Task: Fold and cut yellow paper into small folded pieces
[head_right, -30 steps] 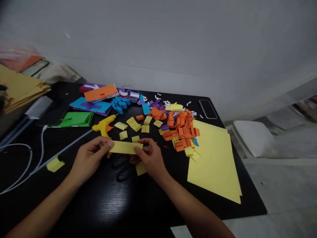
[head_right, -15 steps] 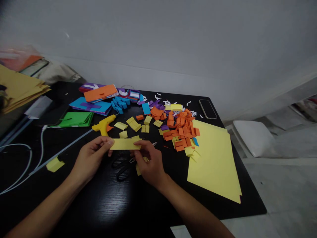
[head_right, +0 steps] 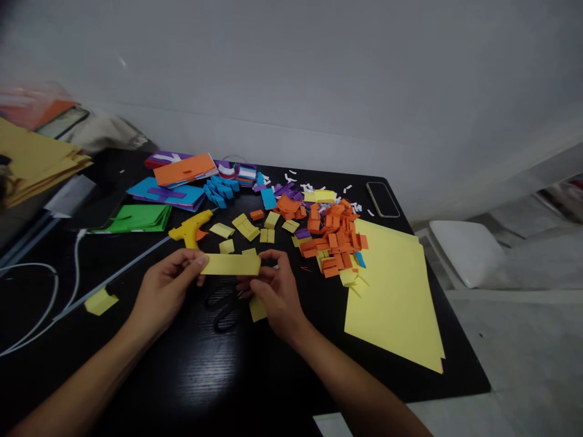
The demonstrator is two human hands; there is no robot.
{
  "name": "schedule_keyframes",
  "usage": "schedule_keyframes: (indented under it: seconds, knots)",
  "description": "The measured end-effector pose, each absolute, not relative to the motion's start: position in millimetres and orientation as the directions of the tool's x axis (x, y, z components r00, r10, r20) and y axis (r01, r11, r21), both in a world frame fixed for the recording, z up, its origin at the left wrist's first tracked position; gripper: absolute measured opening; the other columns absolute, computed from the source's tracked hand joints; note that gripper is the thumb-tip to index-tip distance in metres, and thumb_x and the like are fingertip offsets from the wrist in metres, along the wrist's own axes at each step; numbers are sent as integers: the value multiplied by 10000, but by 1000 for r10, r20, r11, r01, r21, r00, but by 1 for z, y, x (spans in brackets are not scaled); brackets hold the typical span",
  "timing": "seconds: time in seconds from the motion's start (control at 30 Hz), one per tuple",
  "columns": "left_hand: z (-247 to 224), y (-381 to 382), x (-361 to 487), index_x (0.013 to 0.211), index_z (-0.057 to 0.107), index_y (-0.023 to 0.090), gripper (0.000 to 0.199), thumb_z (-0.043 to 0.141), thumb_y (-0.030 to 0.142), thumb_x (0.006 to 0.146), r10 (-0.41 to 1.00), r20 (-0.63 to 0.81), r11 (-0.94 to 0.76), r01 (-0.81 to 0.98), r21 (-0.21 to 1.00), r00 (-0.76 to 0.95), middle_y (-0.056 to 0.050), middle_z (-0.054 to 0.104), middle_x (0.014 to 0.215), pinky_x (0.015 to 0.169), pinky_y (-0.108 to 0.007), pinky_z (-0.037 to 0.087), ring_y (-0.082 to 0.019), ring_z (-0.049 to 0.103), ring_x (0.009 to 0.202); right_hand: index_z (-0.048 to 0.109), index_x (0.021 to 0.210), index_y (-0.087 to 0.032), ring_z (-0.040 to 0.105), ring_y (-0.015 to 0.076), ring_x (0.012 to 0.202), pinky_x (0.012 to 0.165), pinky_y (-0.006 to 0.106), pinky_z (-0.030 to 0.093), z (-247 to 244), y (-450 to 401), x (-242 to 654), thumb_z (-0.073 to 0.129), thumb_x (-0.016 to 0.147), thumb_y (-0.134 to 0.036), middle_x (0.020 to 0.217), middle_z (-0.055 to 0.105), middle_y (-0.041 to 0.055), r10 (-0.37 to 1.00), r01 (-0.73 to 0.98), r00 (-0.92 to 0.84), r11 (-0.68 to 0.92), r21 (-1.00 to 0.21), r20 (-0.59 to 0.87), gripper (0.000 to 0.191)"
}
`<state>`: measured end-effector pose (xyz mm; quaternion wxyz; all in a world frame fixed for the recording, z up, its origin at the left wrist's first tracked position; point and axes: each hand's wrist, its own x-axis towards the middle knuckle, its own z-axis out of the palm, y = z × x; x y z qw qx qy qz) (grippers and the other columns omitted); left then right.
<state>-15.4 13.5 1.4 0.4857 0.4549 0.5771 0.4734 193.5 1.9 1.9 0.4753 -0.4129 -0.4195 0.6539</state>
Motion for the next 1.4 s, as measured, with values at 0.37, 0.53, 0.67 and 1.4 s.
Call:
schedule_keyframes:
  seconds: [0.37,0.53,0.67,1.4]
  knots:
    - [5,14,-16,897,699,176,231,714,407,882,993,-41,59,163,985,-113,26,598,658,599,-243,430,-141,553,610,630,801,-165,765,196,611,557,276,614,-2,14,194,785,783,-589,758,780,65,900,-227,-227,-421,-878,-372,452]
    - [6,13,-18,907,700,185,241,705,425,890,993,-35,56,190,980,-115,25,590,675,606,-246,430,-146,546,625,644,748,-154,741,165,564,472,222,569,-3,14,195,800,788,-568,710,773,55,922,-193,-209,-367,-910,-327,445]
    - [8,15,-17,894,711,184,276,722,458,866,990,-53,78,195,978,-133,18,606,669,599,-251,438,-152,557,615,631,739,-157,749,169,581,472,219,569,-2,13,194,793,798,-563,719,778,62,925,-187,-208,-357,-915,-318,441]
    - [6,17,-13,780,722,176,268,835,417,745,968,-244,239,83,967,58,-6,695,586,549,-241,475,-145,608,515,713,839,-191,765,216,629,659,354,661,-6,15,195,909,687,-447,743,781,16,938,-188,-108,-344,-920,-329,357]
